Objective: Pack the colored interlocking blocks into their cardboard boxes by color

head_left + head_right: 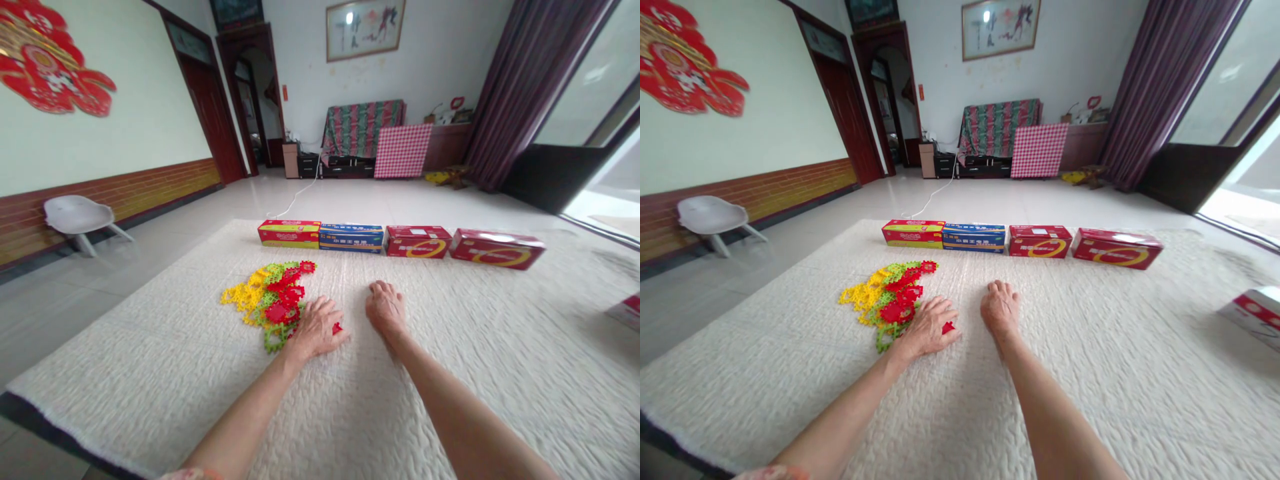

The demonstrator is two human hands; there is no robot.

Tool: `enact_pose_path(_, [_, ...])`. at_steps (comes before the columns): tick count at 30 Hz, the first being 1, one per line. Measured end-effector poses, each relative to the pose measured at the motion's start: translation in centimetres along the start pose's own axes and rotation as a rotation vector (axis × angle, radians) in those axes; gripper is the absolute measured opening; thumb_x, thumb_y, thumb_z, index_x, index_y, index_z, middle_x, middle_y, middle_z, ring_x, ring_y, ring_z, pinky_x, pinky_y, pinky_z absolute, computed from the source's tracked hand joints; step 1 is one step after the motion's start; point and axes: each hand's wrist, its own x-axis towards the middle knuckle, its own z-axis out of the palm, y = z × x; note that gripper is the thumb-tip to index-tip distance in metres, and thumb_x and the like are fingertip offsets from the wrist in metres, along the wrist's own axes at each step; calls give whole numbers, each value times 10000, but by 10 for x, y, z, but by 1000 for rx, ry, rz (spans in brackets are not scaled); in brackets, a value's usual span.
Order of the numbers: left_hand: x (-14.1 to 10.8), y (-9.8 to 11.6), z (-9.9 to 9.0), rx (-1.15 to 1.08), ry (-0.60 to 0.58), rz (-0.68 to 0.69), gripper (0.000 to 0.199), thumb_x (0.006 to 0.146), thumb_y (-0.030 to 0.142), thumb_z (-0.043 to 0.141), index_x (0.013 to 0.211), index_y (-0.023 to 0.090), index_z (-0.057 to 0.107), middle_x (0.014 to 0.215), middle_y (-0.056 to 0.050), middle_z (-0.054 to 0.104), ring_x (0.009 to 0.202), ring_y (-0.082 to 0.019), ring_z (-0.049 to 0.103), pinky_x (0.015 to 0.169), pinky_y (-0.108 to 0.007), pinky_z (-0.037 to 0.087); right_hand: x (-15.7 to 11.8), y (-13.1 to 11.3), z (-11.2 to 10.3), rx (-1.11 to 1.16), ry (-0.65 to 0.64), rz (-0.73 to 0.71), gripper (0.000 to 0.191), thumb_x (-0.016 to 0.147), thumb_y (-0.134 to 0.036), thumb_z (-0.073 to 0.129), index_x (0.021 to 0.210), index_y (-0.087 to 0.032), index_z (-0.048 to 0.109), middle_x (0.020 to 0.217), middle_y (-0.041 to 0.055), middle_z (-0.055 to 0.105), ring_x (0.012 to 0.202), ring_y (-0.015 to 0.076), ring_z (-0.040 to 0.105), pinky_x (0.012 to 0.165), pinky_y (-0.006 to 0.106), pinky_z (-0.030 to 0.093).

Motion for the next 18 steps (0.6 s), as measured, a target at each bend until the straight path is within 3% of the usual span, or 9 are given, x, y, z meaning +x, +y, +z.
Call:
enact_pose_path(5, [-15,-23,-2,95,20,-56,176,880,277,545,989,212,667,1106,-74,626,1181,-251,501,1008,-425,403,1,0,2,-2,12,4,305,888,-148,396,1077,-165,635,1196,123,626,1115,260,499,862,378,324])
enact_pose_path(10, [-18,-51,-16,224,63,-106,204,905,207,465,925,193,667,1153,-102,612,1277,-277,426,1026,-445,376,1,-1,2,3,25,13,286,882,-144,407,1041,-165,644,1173,125,638,1094,256,512,858,372,324])
enact_pose_path(14, [16,-65,-26,263,79,-134,272,896,158,430,1033,196,661,1238,-111,580,1291,-267,409,1051,-427,356,1,-1,2,-1,37,11,281,884,-135,401,1020,-166,644,1158,123,646,1080,256,522,841,367,324])
enact_pose_path(18, [71,-78,-14,238,4,-190,290,860,209,494,1108,187,643,1250,-124,564,1258,-279,443,1027,-422,384,1,1,4,-22,51,7,271,885,-136,401,1000,-170,645,1137,110,655,1058,250,537,822,360,326])
